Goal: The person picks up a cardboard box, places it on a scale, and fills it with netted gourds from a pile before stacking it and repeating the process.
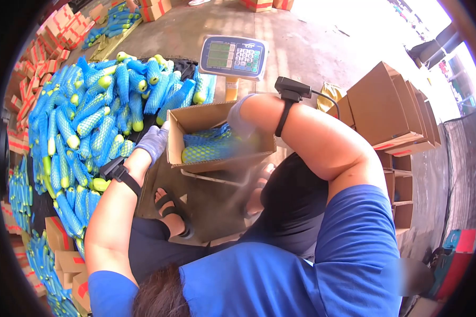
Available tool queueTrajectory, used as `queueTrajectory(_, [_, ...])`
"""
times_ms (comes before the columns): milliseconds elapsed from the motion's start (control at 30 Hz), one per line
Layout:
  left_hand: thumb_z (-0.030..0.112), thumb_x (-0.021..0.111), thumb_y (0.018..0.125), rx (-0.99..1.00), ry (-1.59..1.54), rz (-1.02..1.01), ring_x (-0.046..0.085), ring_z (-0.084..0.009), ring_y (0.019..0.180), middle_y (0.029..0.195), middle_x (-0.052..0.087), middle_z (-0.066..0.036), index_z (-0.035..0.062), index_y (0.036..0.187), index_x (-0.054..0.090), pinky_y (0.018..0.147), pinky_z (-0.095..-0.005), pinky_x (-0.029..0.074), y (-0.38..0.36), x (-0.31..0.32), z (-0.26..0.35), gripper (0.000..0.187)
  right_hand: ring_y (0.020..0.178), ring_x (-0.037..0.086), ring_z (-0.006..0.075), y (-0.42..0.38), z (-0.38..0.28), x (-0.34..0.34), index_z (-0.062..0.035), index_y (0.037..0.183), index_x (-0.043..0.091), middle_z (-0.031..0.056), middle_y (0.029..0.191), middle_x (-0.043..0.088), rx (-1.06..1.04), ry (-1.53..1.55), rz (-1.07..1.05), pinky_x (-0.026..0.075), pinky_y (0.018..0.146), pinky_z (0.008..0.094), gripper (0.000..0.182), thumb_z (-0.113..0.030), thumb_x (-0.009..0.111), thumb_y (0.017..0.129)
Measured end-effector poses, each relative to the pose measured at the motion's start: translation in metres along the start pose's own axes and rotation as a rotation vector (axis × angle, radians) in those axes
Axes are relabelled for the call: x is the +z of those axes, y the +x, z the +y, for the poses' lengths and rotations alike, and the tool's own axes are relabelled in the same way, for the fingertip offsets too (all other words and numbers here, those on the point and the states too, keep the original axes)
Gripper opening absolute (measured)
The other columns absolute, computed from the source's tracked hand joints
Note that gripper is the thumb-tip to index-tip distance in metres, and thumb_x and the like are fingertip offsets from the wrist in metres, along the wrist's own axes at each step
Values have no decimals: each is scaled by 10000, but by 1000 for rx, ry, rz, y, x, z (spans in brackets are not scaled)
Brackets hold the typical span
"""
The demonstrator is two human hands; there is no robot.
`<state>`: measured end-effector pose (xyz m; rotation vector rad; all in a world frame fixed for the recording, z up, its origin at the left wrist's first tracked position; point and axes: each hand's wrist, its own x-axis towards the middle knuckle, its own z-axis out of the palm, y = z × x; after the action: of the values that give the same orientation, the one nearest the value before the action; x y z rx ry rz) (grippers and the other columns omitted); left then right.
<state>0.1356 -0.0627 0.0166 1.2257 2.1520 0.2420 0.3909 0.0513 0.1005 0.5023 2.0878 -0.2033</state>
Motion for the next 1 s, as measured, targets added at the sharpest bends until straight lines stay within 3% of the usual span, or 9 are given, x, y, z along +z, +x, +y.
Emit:
queueTrajectory(167, [690,374,939,-33,63,-106,460,-402,1344,1430,462,-310,-50,1448,387,1107,-431,375,4,6,-6,898,1092,653,328,24,7,11,-79,1246,659,148,1159,691,5,-64,-20,510,949,456,452,-313,653,859])
queueTrajectory(267, [682,380,942,-54,104,-87,459,-399,1346,1430,459,-313,-51,1454,378,1103,-433,378,-8,13,-3,894,1012,679,320,46,10,17,-39,1120,711,166,1068,713,48,47,31,524,897,450,423,-379,608,890])
queueTrajectory(333, [618,376,975,-19,147,-37,534,-439,1246,1272,559,-356,-79,1343,478,1026,-461,427,-9,19,-6,795,1026,675,322,51,2,22,-44,1134,704,161,1094,708,76,109,52,523,905,449,443,-395,633,874])
queueTrajectory(600, [473,375,1015,-37,202,-64,563,-434,1185,1203,601,-338,-86,1249,545,1005,-482,443,-15,33,3,630,1110,649,324,105,-21,58,-65,1254,642,139,1219,668,28,-18,24,527,926,441,680,-498,780,748])
queueTrajectory(700, [497,328,1023,-34,251,-109,564,-408,1217,1281,589,-290,-32,1309,526,1031,-482,437,-13,31,4,633,1101,658,315,98,-32,66,-54,1242,648,136,1173,688,43,-9,142,539,902,431,684,-500,789,742])
queueTrajectory(767, [496,330,1023,-26,239,-99,569,-404,1213,1276,594,-285,-30,1298,533,1026,-482,441,-13,30,5,627,1084,669,305,89,-42,48,-52,1224,655,133,1123,707,88,-121,-26,548,880,421,662,-464,805,728])
queueTrajectory(900, [490,326,1022,-27,230,-85,580,-391,1206,1270,607,-267,-18,1270,555,1021,-479,448,-14,33,5,610,1057,681,305,86,-44,31,-65,1214,661,126,1063,724,48,-161,-25,544,884,418,615,-417,799,729])
queueTrajectory(967, [483,327,1021,-38,224,-99,582,-389,1205,1274,609,-257,-11,1262,564,1022,-478,448,-16,35,9,598,1096,660,316,76,-52,25,-85,1235,642,150,1122,700,94,-77,265,531,912,414,604,-369,790,723])
queueTrajectory(1000, [476,328,1019,-43,220,-98,584,-387,1203,1277,611,-247,-3,1254,573,1024,-477,448,-15,33,10,587,1096,660,316,77,-56,22,-85,1235,642,150,1122,700,72,-103,281,531,912,414,604,-369,790,723])
